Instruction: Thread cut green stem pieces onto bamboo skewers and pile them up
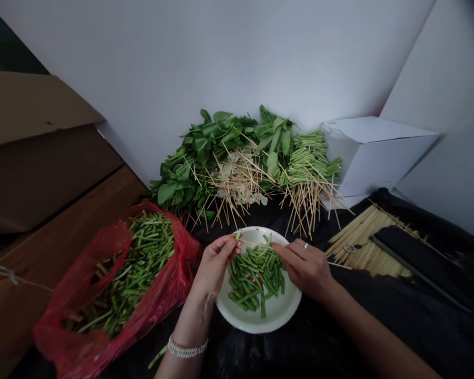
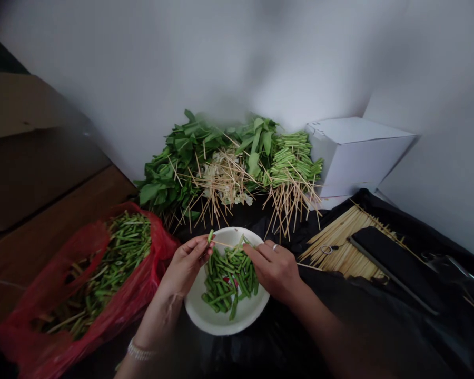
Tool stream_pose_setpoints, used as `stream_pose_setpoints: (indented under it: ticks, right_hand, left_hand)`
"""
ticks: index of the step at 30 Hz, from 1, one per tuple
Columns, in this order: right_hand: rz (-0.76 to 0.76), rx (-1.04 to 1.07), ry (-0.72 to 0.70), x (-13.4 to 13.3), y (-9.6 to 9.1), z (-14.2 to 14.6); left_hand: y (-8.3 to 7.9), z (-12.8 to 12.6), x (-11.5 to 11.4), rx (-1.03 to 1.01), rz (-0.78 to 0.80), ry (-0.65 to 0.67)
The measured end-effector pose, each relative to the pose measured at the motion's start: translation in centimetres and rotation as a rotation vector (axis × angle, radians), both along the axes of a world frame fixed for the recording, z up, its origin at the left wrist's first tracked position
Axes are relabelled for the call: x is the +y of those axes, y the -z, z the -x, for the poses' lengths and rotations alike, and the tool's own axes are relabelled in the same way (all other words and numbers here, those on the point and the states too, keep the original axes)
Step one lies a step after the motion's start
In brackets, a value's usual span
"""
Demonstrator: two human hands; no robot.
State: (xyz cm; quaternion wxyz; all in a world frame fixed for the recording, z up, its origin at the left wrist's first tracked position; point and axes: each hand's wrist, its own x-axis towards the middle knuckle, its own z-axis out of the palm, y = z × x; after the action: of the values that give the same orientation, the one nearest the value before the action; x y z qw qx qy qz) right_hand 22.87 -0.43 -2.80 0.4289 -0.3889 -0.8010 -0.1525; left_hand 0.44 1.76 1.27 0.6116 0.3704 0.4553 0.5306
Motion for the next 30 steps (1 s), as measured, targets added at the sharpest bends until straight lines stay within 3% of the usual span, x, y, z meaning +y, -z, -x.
stream_pose_setpoints:
  ticks: [14,30]
  right_hand:
    - [0.01,0.015,-0.017,0.08,0.15,0.01]
    - [-0.004,0.015,-0.031,-0.08,-0.02,0.22]
  left_hand:
    - [-0.36,-0.36,-0.17,-0.056,0.026,-0.012]
    - [0.35,-0.1,0.18,-0.021,0.001,-0.061]
